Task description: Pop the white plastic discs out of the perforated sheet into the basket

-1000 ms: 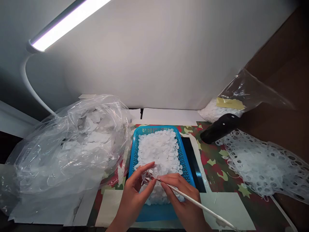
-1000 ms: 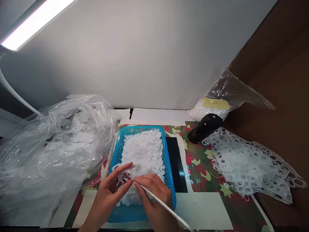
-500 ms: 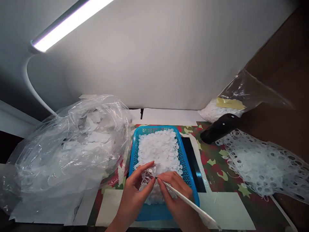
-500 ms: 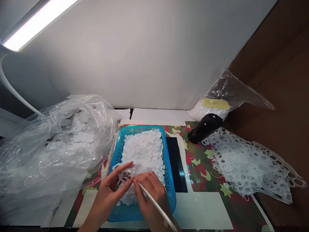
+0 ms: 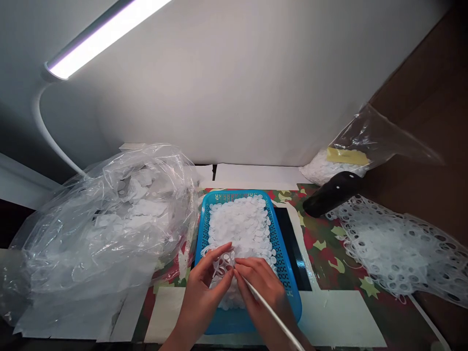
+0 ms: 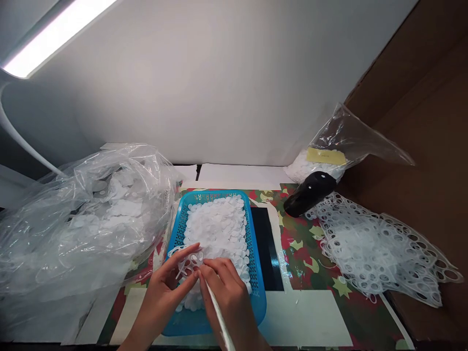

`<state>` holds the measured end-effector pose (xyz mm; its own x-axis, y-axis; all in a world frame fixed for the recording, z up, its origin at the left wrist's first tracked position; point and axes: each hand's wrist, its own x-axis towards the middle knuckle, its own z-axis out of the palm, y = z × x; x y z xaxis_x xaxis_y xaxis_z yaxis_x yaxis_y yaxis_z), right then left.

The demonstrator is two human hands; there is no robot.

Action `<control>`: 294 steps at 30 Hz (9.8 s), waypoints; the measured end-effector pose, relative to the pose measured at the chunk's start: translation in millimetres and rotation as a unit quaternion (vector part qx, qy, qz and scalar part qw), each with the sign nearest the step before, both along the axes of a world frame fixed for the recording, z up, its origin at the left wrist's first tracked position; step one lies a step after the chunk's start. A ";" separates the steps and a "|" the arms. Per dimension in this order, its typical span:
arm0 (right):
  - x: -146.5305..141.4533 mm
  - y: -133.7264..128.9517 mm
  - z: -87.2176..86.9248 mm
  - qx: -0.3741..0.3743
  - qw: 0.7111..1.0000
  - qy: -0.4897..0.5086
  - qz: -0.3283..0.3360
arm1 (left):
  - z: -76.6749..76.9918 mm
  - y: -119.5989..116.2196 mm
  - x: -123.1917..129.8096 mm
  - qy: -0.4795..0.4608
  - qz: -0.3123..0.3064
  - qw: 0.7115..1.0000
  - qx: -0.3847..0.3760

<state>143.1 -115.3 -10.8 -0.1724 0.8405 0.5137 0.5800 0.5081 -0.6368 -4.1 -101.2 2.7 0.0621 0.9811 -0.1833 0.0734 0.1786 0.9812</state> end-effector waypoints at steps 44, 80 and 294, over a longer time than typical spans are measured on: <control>13.9 -0.3 17.2 -0.143 0.972 0.186 -0.012 | 6.5 -0.7 3.7 0.001 0.038 0.999 -0.013; 10.0 1.5 12.4 -0.086 0.993 0.084 -0.004 | 11.1 -1.8 3.7 -0.045 0.072 0.996 -0.042; 12.8 -0.7 8.2 0.048 0.996 0.066 0.033 | 23.3 -1.5 18.0 -0.034 0.077 0.996 -0.038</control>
<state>155.9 -116.0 -2.5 -0.1517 0.7754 0.6130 0.4571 0.6049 -0.6520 13.9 -102.7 26.0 -0.0737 0.9631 -0.2587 -0.0279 0.2573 0.9659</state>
